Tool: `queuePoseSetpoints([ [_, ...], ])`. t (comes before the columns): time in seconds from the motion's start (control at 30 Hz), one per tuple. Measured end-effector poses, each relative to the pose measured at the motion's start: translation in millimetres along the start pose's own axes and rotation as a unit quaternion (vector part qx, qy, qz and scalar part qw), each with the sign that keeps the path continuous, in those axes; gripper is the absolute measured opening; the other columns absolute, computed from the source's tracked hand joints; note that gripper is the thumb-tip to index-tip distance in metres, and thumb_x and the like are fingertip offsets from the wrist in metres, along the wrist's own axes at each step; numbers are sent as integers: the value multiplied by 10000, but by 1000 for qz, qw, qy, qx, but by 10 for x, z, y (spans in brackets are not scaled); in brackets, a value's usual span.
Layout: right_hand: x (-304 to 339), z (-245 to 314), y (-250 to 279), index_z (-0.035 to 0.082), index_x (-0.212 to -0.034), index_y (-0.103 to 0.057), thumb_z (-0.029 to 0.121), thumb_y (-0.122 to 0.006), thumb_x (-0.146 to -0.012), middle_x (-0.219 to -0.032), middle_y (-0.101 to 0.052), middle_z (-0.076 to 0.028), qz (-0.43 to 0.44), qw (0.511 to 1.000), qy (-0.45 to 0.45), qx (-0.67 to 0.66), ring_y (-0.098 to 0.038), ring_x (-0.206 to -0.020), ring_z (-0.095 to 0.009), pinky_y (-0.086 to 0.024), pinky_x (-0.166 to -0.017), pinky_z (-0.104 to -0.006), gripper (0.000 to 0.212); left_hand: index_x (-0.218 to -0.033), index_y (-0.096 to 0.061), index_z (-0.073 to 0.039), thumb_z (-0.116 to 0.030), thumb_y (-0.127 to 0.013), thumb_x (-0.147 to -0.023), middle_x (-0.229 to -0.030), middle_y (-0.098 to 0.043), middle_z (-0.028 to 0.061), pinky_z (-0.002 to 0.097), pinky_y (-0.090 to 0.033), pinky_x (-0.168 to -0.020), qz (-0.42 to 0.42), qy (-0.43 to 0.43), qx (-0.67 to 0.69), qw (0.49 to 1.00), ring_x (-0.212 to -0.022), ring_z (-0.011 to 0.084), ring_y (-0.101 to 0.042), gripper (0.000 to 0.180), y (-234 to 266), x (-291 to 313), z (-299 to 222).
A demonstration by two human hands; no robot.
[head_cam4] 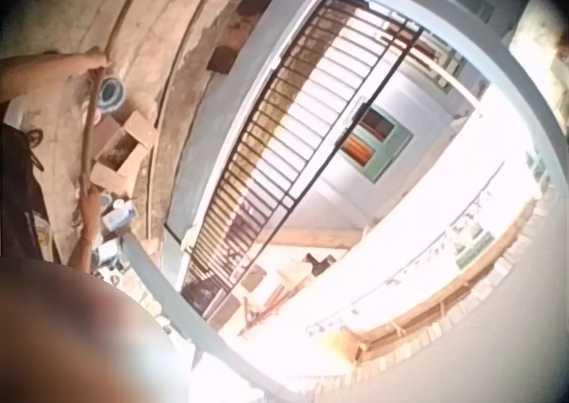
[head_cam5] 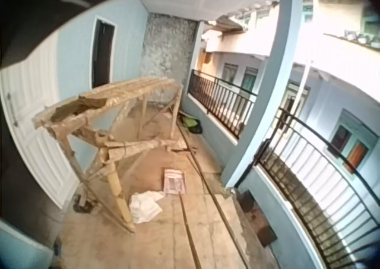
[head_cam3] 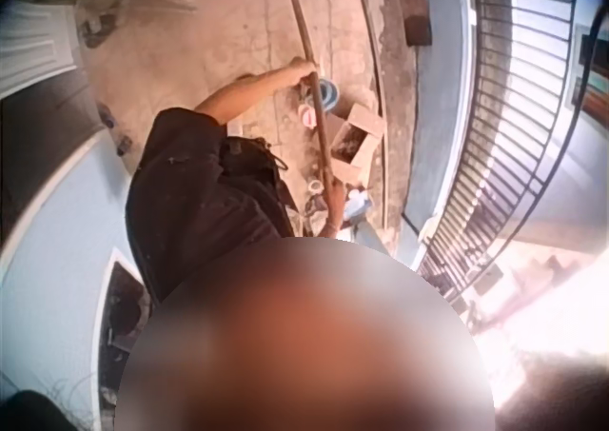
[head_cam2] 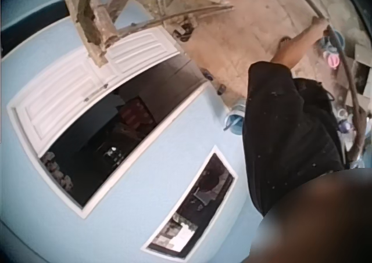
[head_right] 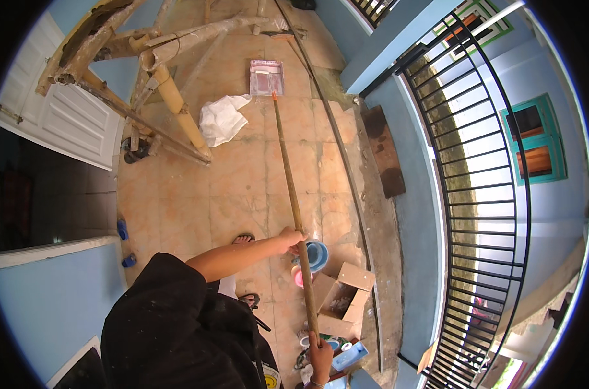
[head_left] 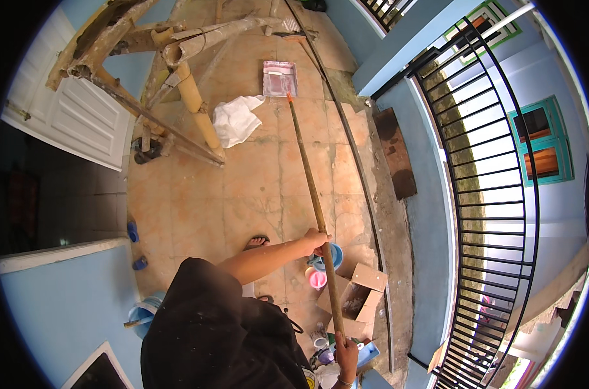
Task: The person uses a long bamboo pole with a roller to paint the ceiling of a balcony. They repeatedly dip the roller into a paint container and apply paint in long strokes across the ceiling surface.
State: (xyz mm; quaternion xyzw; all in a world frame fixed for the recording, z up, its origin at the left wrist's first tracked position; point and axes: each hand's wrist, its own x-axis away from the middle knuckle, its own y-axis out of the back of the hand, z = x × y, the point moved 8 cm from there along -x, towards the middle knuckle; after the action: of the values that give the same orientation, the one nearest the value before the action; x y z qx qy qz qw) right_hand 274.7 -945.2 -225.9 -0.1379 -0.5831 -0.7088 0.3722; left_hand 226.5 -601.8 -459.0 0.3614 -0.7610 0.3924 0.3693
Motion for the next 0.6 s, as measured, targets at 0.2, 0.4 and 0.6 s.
queuePoseSetpoints([
  [0.2, 390, -978, 9, -17, -769, -725, 568, -660, -931, -577, -638, -178, 41, 997, -53, -31, -656, -542, -318, -478, -538, -442, 610, -1041, -634, 31, -235, -708, -959, -896, -713, 190, 462, -638, -636, 19, 15, -1, 1000, -763, 335, -747, 287, -328, 354, 639],
  [0.4, 846, -2377, -237, 212, -1397, -562, 85, -564, -952, -882, -673, -179, -59, 924, 304, 225, -651, -761, -391, -510, -615, -489, 463, -1022, -638, 1, -236, -711, -960, -887, -709, 139, 424, -634, -623, 59, 38, 4, 998, -740, 287, -740, 255, -785, 804, 1646],
  [0.6, 1048, -2642, -140, 151, -1246, -664, 283, -598, -1012, -847, -675, -198, -10, 960, 204, 194, -643, -755, -417, -509, -629, -498, 276, -1039, -643, -5, -237, -705, -965, -900, -713, 159, 446, -629, -631, 30, 53, 18, 998, -732, 300, -733, 252, -888, 760, 2045],
])
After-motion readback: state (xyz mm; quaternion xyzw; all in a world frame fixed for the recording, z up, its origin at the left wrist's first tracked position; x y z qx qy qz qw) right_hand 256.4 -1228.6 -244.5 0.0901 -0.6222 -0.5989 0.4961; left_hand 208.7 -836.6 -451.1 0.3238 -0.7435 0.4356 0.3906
